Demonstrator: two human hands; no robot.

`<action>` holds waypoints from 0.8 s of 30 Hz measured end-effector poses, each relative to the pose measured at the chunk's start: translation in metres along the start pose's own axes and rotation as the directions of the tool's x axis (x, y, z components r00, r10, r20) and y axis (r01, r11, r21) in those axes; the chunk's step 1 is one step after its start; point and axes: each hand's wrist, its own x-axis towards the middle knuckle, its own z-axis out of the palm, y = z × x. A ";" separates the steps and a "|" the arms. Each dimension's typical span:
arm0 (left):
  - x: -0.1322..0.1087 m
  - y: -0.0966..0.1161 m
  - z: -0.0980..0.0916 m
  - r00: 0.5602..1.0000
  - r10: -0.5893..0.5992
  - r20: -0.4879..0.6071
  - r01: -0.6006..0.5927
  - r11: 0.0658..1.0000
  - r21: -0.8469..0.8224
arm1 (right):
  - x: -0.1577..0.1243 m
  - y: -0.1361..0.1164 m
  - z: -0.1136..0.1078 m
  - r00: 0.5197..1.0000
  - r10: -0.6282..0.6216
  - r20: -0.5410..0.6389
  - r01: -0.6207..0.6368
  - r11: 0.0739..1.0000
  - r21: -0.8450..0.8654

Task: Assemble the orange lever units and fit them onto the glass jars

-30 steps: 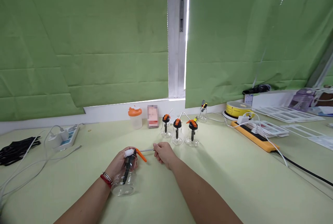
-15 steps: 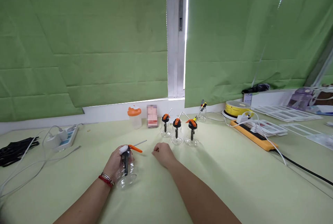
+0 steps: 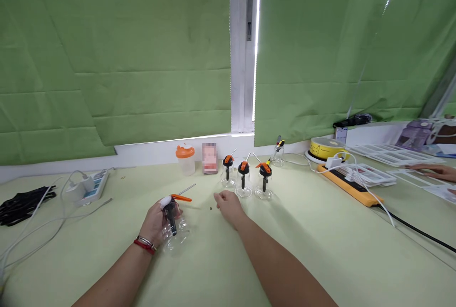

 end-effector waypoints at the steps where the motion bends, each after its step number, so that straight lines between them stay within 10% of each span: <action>1: 0.000 0.001 0.001 1.000 0.009 -0.010 -0.009 0.999 -0.032 | -0.003 -0.003 -0.004 0.999 0.025 0.029 -0.027 0.999 0.042; 7: -0.008 0.002 0.011 0.987 0.128 0.095 -0.102 0.966 -0.238 | -0.036 -0.036 -0.006 0.850 0.092 0.519 -0.350 0.834 0.426; 14: -0.025 0.003 0.018 0.963 0.216 0.160 -0.243 0.955 0.170 | -0.053 -0.057 0.004 0.862 0.094 0.498 -0.387 0.755 0.529; 19: -0.023 0.015 0.021 0.995 0.074 0.062 -0.092 0.920 0.381 | -0.058 -0.061 -0.009 0.945 -0.158 0.287 0.077 0.959 0.274; 22: -0.022 0.021 0.021 0.999 -0.014 0.053 -0.007 0.927 0.375 | -0.062 -0.066 -0.018 0.786 -0.553 0.275 0.556 0.828 0.074; 24: -0.023 0.024 0.020 0.999 0.013 0.048 -0.029 0.938 0.346 | -0.061 -0.065 -0.020 0.729 -0.630 0.268 0.639 0.766 0.063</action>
